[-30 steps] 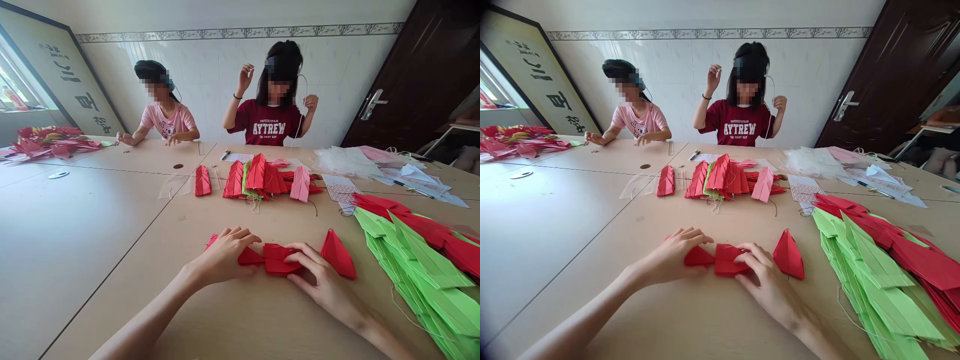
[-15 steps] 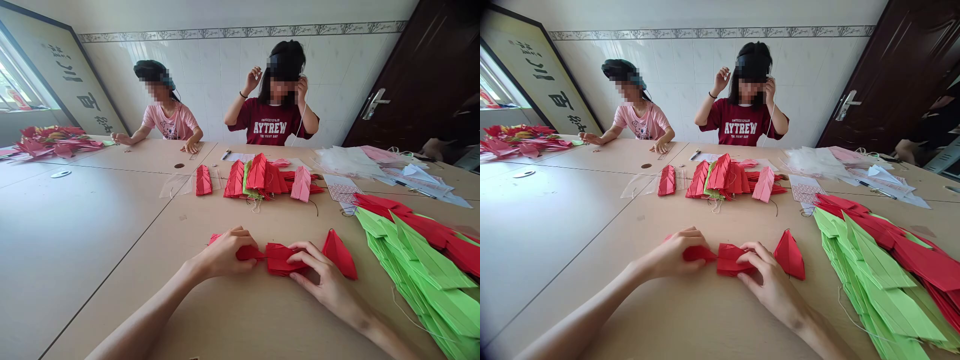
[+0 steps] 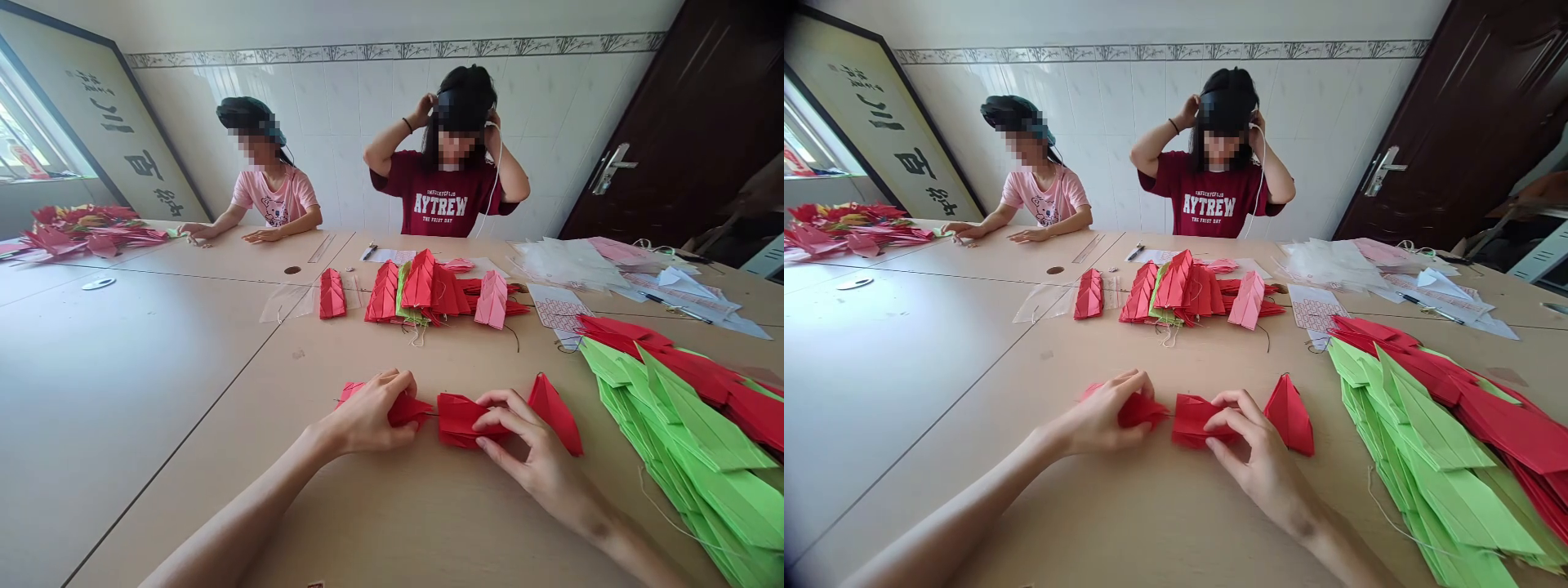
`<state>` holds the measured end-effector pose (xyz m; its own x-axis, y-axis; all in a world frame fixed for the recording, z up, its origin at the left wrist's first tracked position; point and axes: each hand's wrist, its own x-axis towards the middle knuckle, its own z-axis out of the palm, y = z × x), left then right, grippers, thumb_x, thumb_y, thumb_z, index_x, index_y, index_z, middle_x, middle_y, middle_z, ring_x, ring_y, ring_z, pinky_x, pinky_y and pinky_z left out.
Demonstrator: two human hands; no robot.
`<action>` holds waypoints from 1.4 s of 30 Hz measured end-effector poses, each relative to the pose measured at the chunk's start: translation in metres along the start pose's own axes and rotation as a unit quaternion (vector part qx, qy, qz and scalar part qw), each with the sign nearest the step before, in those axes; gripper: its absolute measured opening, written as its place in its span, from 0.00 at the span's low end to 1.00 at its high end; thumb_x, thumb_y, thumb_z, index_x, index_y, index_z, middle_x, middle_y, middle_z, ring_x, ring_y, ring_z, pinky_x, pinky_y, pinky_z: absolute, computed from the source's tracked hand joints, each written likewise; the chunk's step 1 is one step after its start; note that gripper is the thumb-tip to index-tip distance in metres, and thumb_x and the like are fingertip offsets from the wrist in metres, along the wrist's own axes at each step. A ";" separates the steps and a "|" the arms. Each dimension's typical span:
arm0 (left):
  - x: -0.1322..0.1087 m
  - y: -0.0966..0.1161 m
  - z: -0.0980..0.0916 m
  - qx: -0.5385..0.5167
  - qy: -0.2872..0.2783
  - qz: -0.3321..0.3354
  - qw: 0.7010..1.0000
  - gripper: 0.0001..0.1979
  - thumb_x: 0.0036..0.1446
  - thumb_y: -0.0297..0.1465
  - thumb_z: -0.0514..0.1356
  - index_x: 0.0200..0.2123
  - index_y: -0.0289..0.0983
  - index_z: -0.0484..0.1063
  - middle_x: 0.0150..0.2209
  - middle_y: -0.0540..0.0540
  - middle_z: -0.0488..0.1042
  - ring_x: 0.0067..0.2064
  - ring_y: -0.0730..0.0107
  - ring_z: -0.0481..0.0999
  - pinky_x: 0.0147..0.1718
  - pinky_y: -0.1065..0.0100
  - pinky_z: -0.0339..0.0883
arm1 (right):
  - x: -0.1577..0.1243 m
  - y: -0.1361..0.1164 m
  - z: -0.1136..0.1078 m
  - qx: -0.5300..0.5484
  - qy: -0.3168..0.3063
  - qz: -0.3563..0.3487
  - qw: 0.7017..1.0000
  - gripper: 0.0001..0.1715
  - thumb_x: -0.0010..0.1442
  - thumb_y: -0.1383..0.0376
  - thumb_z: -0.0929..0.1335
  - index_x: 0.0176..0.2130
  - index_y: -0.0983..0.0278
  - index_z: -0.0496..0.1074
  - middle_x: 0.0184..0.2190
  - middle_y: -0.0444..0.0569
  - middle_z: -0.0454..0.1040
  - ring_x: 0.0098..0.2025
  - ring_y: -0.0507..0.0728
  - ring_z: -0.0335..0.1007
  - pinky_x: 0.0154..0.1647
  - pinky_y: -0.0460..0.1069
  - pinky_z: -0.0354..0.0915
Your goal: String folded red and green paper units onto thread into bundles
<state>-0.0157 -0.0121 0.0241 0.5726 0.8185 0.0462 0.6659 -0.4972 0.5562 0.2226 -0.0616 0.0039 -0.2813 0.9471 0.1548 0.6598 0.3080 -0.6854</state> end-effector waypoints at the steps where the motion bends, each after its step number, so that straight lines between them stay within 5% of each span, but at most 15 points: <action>1: 0.000 0.000 0.000 -0.003 0.002 0.001 1.000 0.09 0.47 0.34 0.56 0.32 0.40 0.58 0.33 0.50 0.64 0.35 0.67 0.67 0.32 0.67 0.61 | 0.000 -0.001 -0.001 0.003 0.001 0.003 1.000 0.09 0.60 0.60 0.61 0.33 0.58 0.69 0.46 0.49 0.64 0.49 0.59 0.63 0.50 0.55 0.62; 42: 0.001 0.004 0.003 -0.040 0.000 -0.023 0.999 0.12 0.45 0.33 0.56 0.32 0.41 0.54 0.34 0.50 0.64 0.34 0.68 0.65 0.29 0.69 0.58 | -0.004 -0.004 0.001 0.001 0.029 -0.011 1.000 0.07 0.61 0.61 0.61 0.34 0.58 0.68 0.44 0.47 0.62 0.50 0.55 0.61 0.51 0.50 0.60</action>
<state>-0.0112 -0.0141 0.0238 0.5425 0.8398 0.0200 0.6512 -0.4355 0.6215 0.2201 -0.0668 0.0055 -0.2546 0.9439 0.2104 0.6525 0.3283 -0.6830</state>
